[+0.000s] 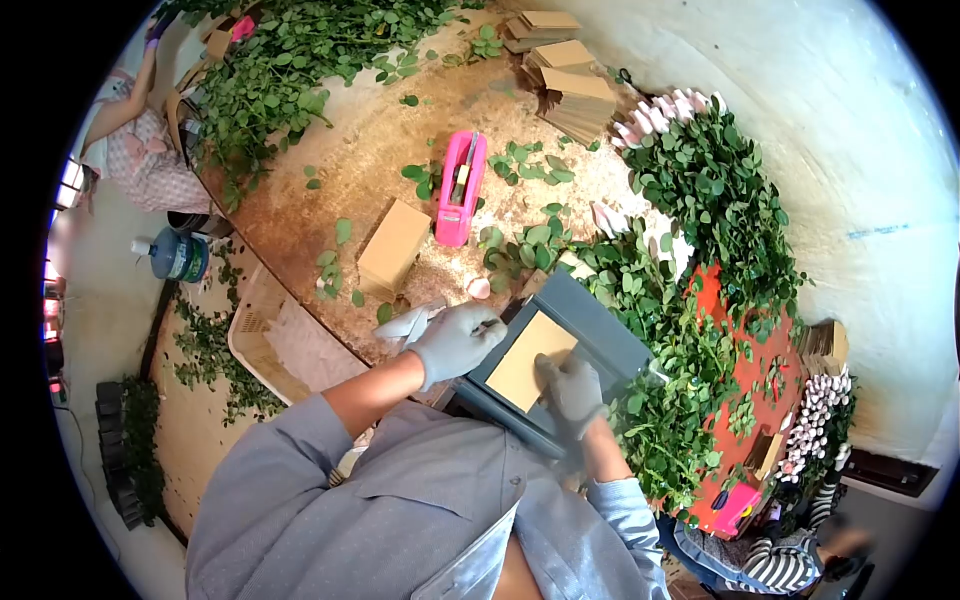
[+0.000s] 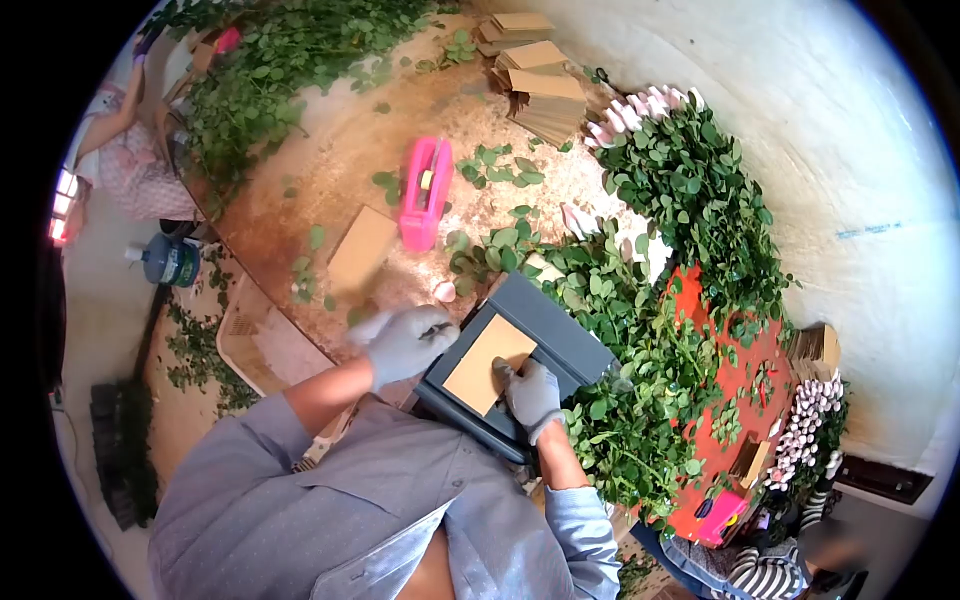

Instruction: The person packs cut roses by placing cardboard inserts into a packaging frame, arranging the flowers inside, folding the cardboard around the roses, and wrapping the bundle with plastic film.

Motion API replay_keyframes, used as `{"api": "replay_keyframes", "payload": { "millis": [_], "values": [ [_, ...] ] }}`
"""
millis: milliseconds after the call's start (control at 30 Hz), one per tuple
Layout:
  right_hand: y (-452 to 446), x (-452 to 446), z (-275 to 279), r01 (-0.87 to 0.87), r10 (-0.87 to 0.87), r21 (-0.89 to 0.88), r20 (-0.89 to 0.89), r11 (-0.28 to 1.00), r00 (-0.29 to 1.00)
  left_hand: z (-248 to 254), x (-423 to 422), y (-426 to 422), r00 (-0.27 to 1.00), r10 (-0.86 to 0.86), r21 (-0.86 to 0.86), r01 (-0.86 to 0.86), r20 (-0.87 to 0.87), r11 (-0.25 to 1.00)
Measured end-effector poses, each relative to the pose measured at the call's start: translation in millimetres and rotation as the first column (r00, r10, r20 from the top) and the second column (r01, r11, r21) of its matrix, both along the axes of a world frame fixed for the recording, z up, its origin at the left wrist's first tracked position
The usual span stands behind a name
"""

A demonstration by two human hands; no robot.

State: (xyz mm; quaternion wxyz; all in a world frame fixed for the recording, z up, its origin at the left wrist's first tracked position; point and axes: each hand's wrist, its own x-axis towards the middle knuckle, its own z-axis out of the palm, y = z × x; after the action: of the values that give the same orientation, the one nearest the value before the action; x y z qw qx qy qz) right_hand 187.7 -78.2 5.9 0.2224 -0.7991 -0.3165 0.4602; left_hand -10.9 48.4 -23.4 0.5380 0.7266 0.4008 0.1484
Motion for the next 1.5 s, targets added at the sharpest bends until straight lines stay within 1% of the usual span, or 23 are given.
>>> {"api": "replay_keyframes", "payload": {
  "millis": [67, 133, 167, 200, 267, 333, 400, 467, 500, 533, 600, 733, 800, 867, 1000, 1100, 1167, 1200, 1267, 1300, 1400, 1467, 1500],
  "values": [
    [3.1, 3.6, -4.6, -0.025, 0.025, -0.035, -0.009, 0.999, 1.0, 34.9, -8.3, 2.3, 0.997, -0.057, -0.019, 0.056, -0.055, 0.998],
    [2.0, 5.6, -10.2, -0.117, 0.123, -0.058, 0.103, 0.991, 0.987, 50.9, -16.4, -8.0, 0.936, -0.345, 0.226, 0.352, -0.073, 0.908],
    [2.8, 6.6, -10.4, -0.103, 0.108, -0.058, 0.102, 0.993, 0.989, 55.8, -16.1, -15.6, 0.878, -0.459, 0.163, 0.476, -0.132, 0.864],
    [4.1, 8.0, -10.1, -0.127, 0.134, -0.08, 0.089, 0.989, 0.987, 32.6, -16.2, -29.2, 0.834, -0.536, 0.427, 0.536, -0.132, 0.728],
    [4.5, 7.9, -12.4, -0.126, 0.134, -0.095, 0.075, 0.987, 0.988, 32.7, -9.6, -46.9, 0.776, -0.585, 0.551, 0.602, -0.235, 0.578],
    [4.5, 9.6, -17.2, -0.285, 0.343, -0.202, 0.379, 0.937, 0.859, 16.9, -7.8, -53.3, 0.737, -0.568, 0.591, 0.656, -0.367, 0.47],
    [4.6, 7.4, -7.9, -0.22, 0.281, -0.205, 0.354, 0.954, 0.892, 13.4, -4.1, -54.5, 0.687, -0.54, 0.637, 0.702, -0.486, 0.32],
    [3.5, -12.7, 14.9, -0.209, 0.253, -0.145, 0.615, 0.967, 0.747, 14.9, -3.9, -56.2, 0.688, -0.511, 0.627, 0.709, -0.514, 0.323],
    [2.5, -22.4, 14.3, -0.268, 0.252, -0.085, 0.685, 0.96, 0.684, 13.1, -3.1, -56.9, 0.684, -0.519, 0.609, 0.716, -0.513, 0.341],
    [-2.1, -25.2, 4.8, -0.442, 0.314, -0.068, 0.8, 0.894, 0.512, 15.4, -1.4, -55.2, 0.596, -0.552, 0.521, 0.796, -0.583, 0.309],
    [-7.1, -23.6, -9.6, -0.518, 0.273, 0.058, 0.796, 0.854, 0.54, 12.3, -2.9, -55.5, 0.648, -0.55, 0.574, 0.748, -0.527, 0.331],
    [-2.0, -9.6, 3.5, -0.565, 0.373, -0.007, 0.759, 0.825, 0.534, 5.7, -7.6, -57.4, 0.688, -0.544, 0.641, 0.699, -0.481, 0.316],
    [-0.5, 8.5, 13.7, -0.55, 0.344, 0.154, 0.635, 0.821, 0.692, 5.5, -6.3, -57.6, 0.685, -0.509, 0.649, 0.706, -0.522, 0.285],
    [9.3, 41.2, 27.9, -0.49, 0.247, 0.234, 0.639, 0.84, 0.728, 8.8, -2.1, -60.6, 0.7, -0.524, 0.643, 0.691, -0.485, 0.329],
    [36.7, 132.7, 21.7, -0.256, -0.076, 0.37, 0.685, 0.893, 0.725, -0.6, -2.8, -56.5, 0.72, -0.506, 0.701, 0.657, -0.475, 0.277],
    [47.6, 205.1, -37.1, -0.212, -0.11, 0.329, 0.738, 0.92, 0.665, 15.8, 3.8, -57.3, 0.714, -0.5, 0.681, 0.672, -0.49, 0.292],
    [52.6, 232.5, -65.8, -0.272, 0.163, 0.019, 0.76, 0.962, 0.629, 17.1, 4.6, -57.0, 0.714, -0.493, 0.67, 0.677, -0.497, 0.305],
    [60.9, 243.2, -58.5, -0.276, 0.155, 0.031, 0.765, 0.961, 0.626, 20.0, 6.7, -54.3, 0.719, -0.516, 0.702, 0.655, -0.465, 0.28],
    [77.3, 257.5, -25.3, -0.57, 0.637, -0.287, 0.414, 0.77, 0.651, 23.9, 11.0, -50.0, 0.722, -0.548, 0.737, 0.626, -0.423, 0.256],
    [86.2, 267.3, -8.3, -0.59, 0.63, -0.239, 0.416, 0.771, 0.656, 23.8, 15.7, -48.7, 0.722, -0.545, 0.733, 0.629, -0.426, 0.26],
    [133.7, 316.6, 14.7, -0.318, 0.264, -0.004, 0.572, 0.948, 0.777, 24.9, 24.2, -47.0, 0.72, -0.529, 0.698, 0.653, -0.449, 0.295],
    [169.7, 362.6, 14.0, -0.231, -0.025, 0.271, 0.697, 0.935, 0.717, 26.3, 30.0, -45.0, 0.716, -0.522, 0.677, 0.666, -0.463, 0.313],
    [186.8, 383.4, 25.9, -0.197, -0.077, 0.304, 0.698, 0.932, 0.712, 28.1, 30.8, -44.9, 0.714, -0.52, 0.668, 0.672, -0.469, 0.32]
  ]
}}
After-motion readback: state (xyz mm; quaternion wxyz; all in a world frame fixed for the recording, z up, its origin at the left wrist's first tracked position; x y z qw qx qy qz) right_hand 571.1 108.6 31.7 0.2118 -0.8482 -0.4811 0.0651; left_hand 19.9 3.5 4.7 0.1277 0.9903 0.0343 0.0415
